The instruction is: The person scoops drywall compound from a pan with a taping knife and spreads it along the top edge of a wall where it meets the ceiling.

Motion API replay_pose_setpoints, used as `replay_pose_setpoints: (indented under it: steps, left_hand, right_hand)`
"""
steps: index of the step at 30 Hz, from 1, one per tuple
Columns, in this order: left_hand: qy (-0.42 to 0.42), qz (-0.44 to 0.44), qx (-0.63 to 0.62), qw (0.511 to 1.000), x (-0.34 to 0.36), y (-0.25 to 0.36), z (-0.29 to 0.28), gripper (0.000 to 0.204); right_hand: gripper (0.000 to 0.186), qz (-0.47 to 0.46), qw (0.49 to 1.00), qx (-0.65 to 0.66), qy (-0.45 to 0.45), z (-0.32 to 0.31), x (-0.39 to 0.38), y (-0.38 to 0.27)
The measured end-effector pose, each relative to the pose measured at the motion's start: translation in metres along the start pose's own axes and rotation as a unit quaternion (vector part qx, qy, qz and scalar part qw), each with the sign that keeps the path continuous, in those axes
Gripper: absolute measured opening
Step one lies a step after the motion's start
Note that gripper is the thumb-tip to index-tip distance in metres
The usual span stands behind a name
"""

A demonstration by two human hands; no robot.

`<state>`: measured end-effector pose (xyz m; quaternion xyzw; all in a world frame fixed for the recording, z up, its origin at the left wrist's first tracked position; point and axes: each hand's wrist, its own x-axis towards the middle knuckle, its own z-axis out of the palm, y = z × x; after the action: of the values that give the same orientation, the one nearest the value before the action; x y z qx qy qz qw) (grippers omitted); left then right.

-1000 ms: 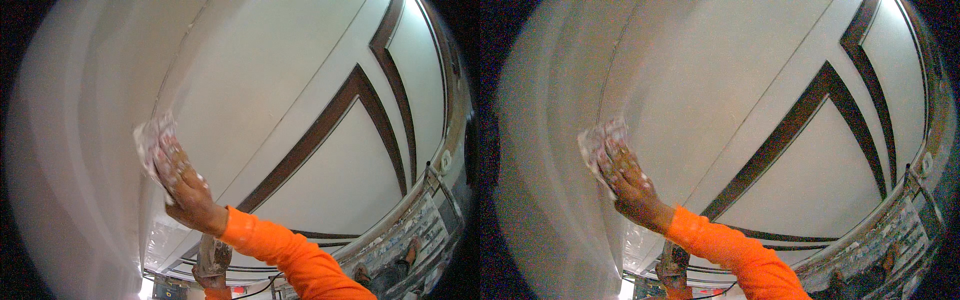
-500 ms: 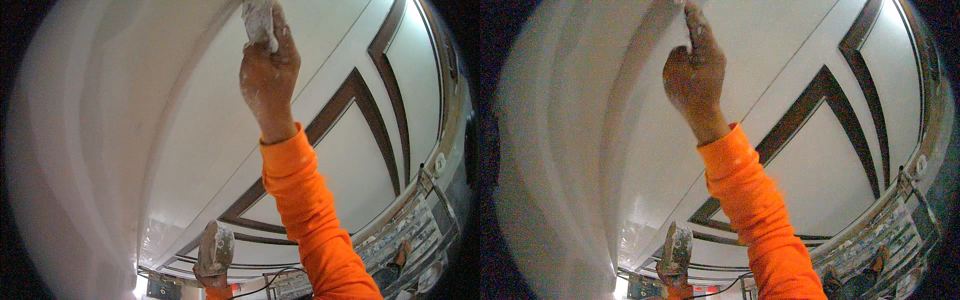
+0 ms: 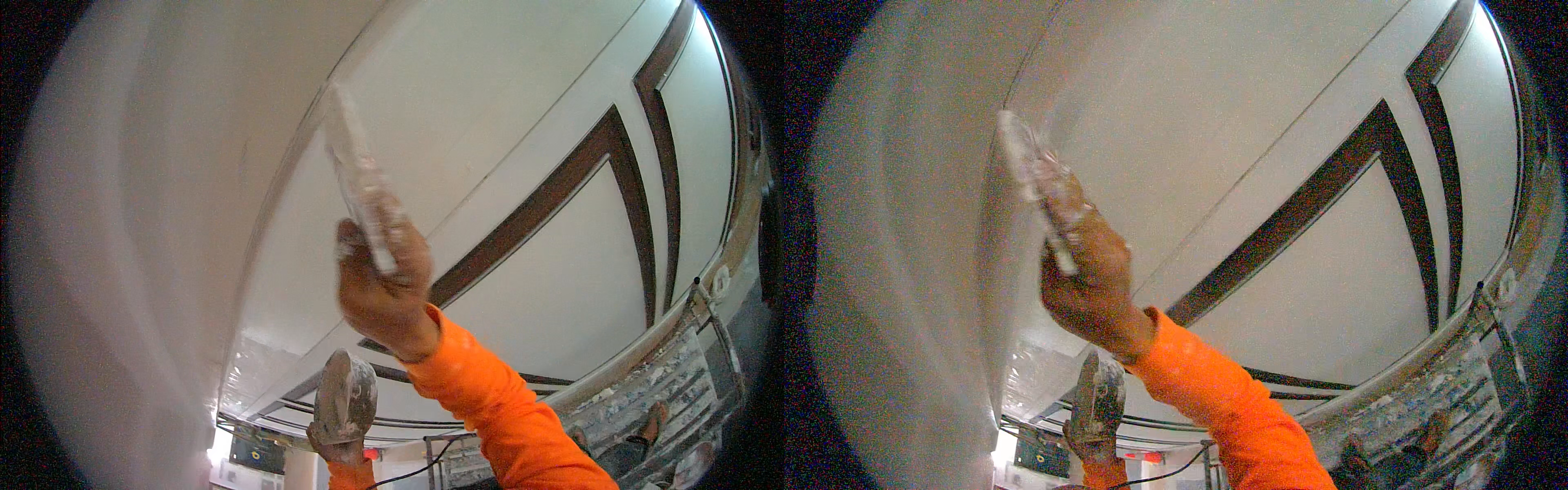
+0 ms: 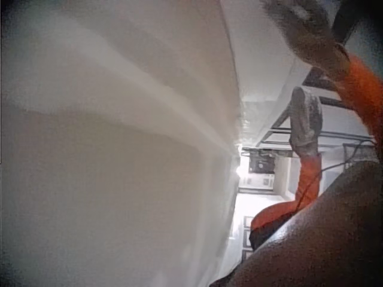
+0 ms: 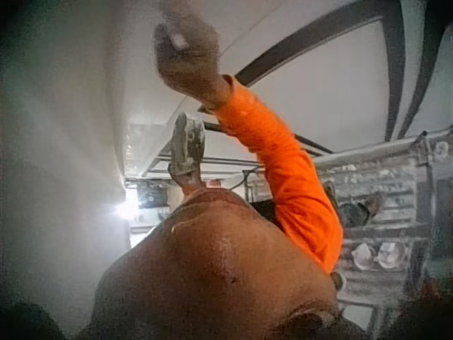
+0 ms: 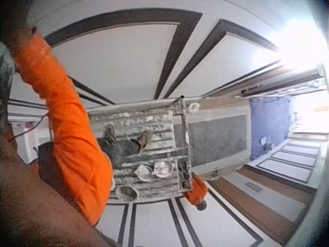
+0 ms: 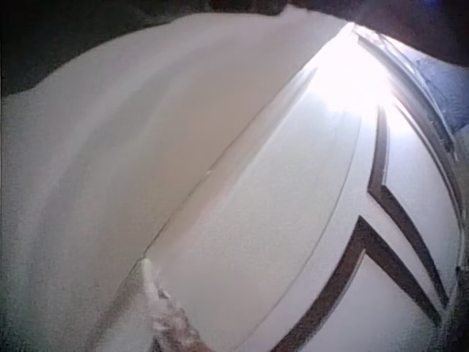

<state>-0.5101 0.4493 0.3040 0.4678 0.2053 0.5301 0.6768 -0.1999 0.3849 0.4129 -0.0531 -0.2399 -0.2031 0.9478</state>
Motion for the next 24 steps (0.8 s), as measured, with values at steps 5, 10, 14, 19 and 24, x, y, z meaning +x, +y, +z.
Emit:
replay_pose_setpoints:
  steps: [5,10,14,19,24]
  left_hand:
    - [-0.065,-0.052,-0.018,0.996,-0.001,-0.027,0.007,0.057]
    - [0.034,-0.132,-0.091,0.986,-0.009,-0.079,0.077,0.062]
    - [-0.077,-0.252,-0.195,0.945,-0.025,-0.106,0.133,0.065]
    - [-0.114,-0.334,-0.27,0.896,-0.064,-0.123,0.199,0.062]
    - [-0.11,-0.393,-0.292,0.865,-0.093,-0.144,0.243,0.063]
  right_hand:
    - [0.048,0.313,0.931,0.172,-0.073,-0.08,-0.038,-0.044]
    - [0.044,0.297,0.892,-0.226,-0.254,-0.103,-0.017,-0.118]
    - [0.049,0.095,0.679,-0.514,-0.516,-0.118,0.0,-0.166]
    - [0.04,-0.03,0.487,-0.634,-0.601,-0.172,0.034,-0.227]
    - [0.038,0.001,0.391,-0.623,-0.677,-0.183,0.098,-0.276]
